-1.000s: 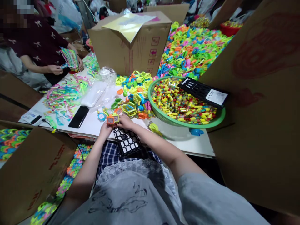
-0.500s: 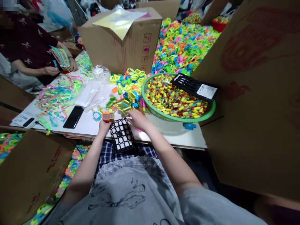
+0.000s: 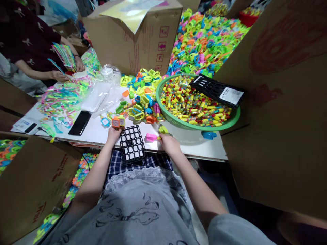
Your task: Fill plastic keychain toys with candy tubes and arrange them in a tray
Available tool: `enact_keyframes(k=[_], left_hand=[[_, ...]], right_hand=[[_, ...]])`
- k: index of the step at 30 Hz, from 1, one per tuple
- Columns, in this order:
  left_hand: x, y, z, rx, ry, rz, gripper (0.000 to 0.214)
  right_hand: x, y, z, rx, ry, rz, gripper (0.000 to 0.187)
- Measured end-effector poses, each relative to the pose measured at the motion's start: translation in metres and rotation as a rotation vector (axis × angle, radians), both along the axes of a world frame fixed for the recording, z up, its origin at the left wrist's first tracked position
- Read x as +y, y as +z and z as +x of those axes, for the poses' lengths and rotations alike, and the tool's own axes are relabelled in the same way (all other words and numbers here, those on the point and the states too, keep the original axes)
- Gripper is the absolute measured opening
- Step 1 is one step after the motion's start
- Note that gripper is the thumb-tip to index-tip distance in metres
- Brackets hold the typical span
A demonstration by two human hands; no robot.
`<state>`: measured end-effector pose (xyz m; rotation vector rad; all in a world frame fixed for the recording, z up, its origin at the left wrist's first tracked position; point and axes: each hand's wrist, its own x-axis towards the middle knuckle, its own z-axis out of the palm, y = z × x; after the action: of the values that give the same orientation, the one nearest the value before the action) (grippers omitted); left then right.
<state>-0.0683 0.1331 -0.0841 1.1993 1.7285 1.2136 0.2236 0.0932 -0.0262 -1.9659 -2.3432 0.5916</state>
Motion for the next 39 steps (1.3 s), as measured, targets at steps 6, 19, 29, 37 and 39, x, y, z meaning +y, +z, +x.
enact_keyframes(k=[6,19,29,37,39], left_hand=[[0.002,0.000,0.001,-0.044,-0.029,-0.010,0.011],[0.003,-0.010,-0.003,-0.103,-0.060,0.049,0.017],[-0.001,-0.002,-0.001,-0.125,-0.075,0.066,0.018],[-0.002,0.002,-0.001,-0.087,-0.057,0.061,0.022],[-0.001,0.002,-0.002,-0.079,-0.065,0.059,0.023]], right_hand=[[0.034,0.004,-0.044,0.503,0.147,0.114,0.021],[0.089,-0.036,-0.126,0.765,0.432,0.098,0.023],[0.083,-0.044,-0.136,0.669,0.465,0.240,0.034],[0.079,-0.045,-0.141,0.672,0.464,0.323,0.030],[0.079,-0.045,-0.141,0.664,0.477,0.324,0.028]])
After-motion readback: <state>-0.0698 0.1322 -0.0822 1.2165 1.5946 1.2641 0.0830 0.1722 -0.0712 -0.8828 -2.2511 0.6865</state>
